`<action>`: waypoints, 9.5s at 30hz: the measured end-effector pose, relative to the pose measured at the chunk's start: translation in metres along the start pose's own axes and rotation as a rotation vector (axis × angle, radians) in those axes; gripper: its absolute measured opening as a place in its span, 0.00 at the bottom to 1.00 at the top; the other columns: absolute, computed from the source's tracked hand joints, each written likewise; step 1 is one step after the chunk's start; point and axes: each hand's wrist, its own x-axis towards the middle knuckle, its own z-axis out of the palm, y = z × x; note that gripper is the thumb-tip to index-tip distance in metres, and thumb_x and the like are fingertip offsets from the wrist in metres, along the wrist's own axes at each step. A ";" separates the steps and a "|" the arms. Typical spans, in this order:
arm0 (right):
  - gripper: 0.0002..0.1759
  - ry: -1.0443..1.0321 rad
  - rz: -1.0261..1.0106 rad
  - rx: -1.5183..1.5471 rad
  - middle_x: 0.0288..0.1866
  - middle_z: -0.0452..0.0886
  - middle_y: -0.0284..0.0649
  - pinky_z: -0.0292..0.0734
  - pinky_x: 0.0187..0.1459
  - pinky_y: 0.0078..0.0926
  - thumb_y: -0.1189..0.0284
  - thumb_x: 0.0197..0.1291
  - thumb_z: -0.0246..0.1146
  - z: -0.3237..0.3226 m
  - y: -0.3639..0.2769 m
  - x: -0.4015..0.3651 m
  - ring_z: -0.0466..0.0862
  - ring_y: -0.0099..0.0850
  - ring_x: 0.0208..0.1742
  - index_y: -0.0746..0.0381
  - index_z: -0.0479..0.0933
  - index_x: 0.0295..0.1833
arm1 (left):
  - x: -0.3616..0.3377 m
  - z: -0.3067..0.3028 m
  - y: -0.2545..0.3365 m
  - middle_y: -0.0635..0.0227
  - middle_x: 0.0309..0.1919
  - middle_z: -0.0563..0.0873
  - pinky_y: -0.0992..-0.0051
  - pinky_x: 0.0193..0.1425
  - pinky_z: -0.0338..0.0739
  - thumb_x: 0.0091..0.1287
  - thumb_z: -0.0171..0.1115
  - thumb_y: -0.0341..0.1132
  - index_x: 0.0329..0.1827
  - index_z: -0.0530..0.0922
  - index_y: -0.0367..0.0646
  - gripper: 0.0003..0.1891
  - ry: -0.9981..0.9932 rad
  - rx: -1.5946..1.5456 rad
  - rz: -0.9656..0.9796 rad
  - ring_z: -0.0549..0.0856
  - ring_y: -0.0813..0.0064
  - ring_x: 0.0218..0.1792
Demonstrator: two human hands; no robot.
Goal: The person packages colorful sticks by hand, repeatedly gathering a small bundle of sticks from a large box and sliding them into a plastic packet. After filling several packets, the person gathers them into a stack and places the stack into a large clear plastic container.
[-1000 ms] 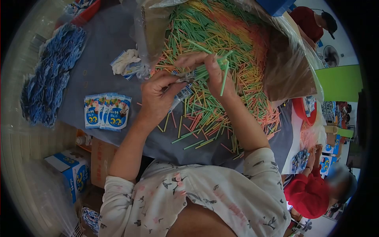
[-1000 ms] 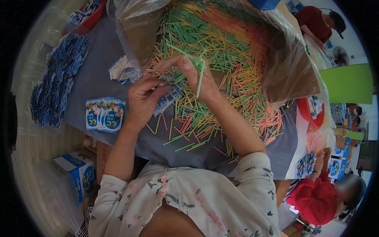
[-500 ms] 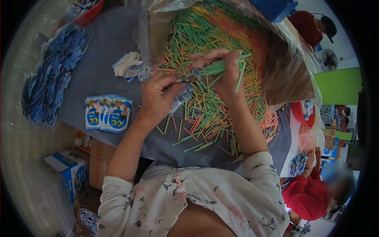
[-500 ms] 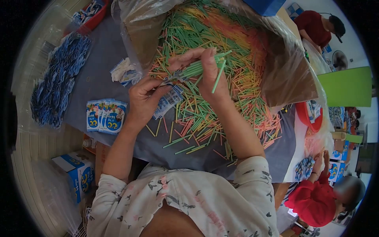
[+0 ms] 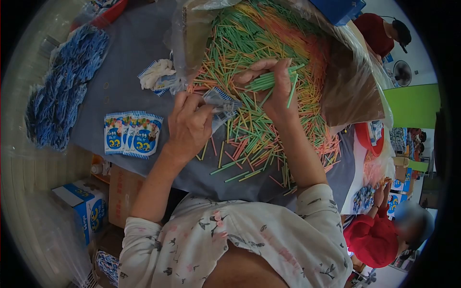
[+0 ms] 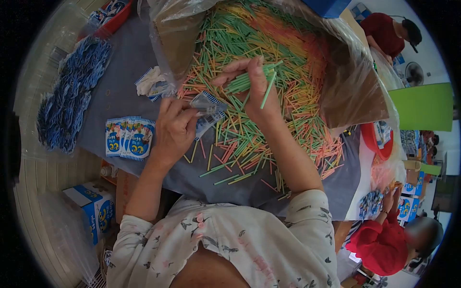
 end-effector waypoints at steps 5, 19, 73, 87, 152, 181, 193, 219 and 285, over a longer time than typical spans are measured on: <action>0.38 0.020 -0.022 -0.204 0.38 0.87 0.46 0.77 0.50 0.32 0.39 0.74 0.41 0.007 0.007 -0.003 0.85 0.31 0.44 0.66 0.76 0.46 | -0.012 -0.001 -0.006 0.62 0.28 0.82 0.69 0.37 0.77 0.51 0.70 0.18 0.29 0.83 0.35 0.05 -0.039 0.003 -0.028 0.83 0.65 0.33; 0.37 -0.226 -0.216 -0.325 0.40 0.86 0.46 0.76 0.57 0.40 0.41 0.74 0.42 0.023 0.014 -0.001 0.84 0.39 0.51 0.67 0.79 0.45 | 0.005 -0.010 0.003 0.69 0.28 0.84 0.80 0.31 0.74 0.54 0.75 0.21 0.34 0.83 0.32 0.08 -0.041 -0.628 -0.402 0.80 0.84 0.28; 0.31 0.068 0.043 -0.921 0.35 0.84 0.38 0.75 0.43 0.32 0.48 0.73 0.50 -0.121 -0.062 0.010 0.84 0.31 0.43 0.67 0.82 0.50 | 0.071 0.048 -0.030 0.62 0.47 0.83 0.74 0.52 0.76 0.59 0.66 0.21 0.47 0.82 0.33 0.13 -0.123 -0.603 -0.166 0.82 0.69 0.49; 0.13 -0.166 -0.088 -0.889 0.32 0.83 0.35 0.70 0.31 0.20 0.74 0.53 0.75 0.001 -0.050 -0.019 0.76 0.18 0.29 0.65 0.82 0.43 | 0.043 0.027 0.009 0.66 0.51 0.79 0.81 0.51 0.75 0.64 0.67 0.23 0.58 0.78 0.33 0.19 -0.147 -0.988 -0.224 0.80 0.80 0.50; 0.19 0.231 -0.163 -0.724 0.34 0.83 0.41 0.76 0.44 0.35 0.56 0.58 0.68 -0.048 0.004 0.145 0.79 0.29 0.36 0.62 0.83 0.42 | -0.020 0.007 0.004 0.64 0.33 0.80 0.63 0.40 0.78 0.55 0.65 0.26 0.32 0.81 0.38 0.03 -0.123 0.249 0.064 0.80 0.60 0.38; 0.45 -0.353 -0.159 -0.441 0.63 0.78 0.49 0.72 0.63 0.39 0.34 0.70 0.35 -0.004 -0.019 -0.007 0.76 0.40 0.65 0.62 0.82 0.53 | 0.017 0.022 0.015 0.72 0.30 0.85 0.81 0.33 0.73 0.61 0.71 0.21 0.41 0.86 0.33 0.07 -0.057 -0.886 -0.410 0.79 0.87 0.31; 0.41 -0.236 -0.376 -0.357 0.60 0.80 0.49 0.73 0.63 0.41 0.36 0.70 0.46 -0.005 -0.019 -0.015 0.77 0.39 0.64 0.65 0.83 0.54 | 0.018 0.023 0.018 0.72 0.29 0.85 0.82 0.31 0.71 0.63 0.71 0.24 0.42 0.87 0.34 0.07 -0.182 -0.880 -0.577 0.78 0.88 0.29; 0.31 -0.550 -0.267 -0.673 0.63 0.77 0.46 0.69 0.64 0.35 0.51 0.74 0.50 0.010 -0.016 -0.007 0.74 0.36 0.66 0.64 0.74 0.67 | 0.020 0.000 0.019 0.57 0.43 0.85 0.70 0.45 0.78 0.60 0.68 0.22 0.46 0.81 0.33 0.11 -0.163 -0.635 -0.265 0.85 0.65 0.43; 0.12 0.125 -0.036 -0.580 0.26 0.81 0.31 0.71 0.28 0.25 0.62 0.60 0.71 -0.057 0.018 0.130 0.73 0.20 0.23 0.60 0.83 0.39 | 0.006 -0.011 0.020 0.53 0.26 0.82 0.56 0.34 0.74 0.65 0.61 0.31 0.28 0.80 0.33 0.10 -0.298 -0.057 -0.235 0.83 0.50 0.29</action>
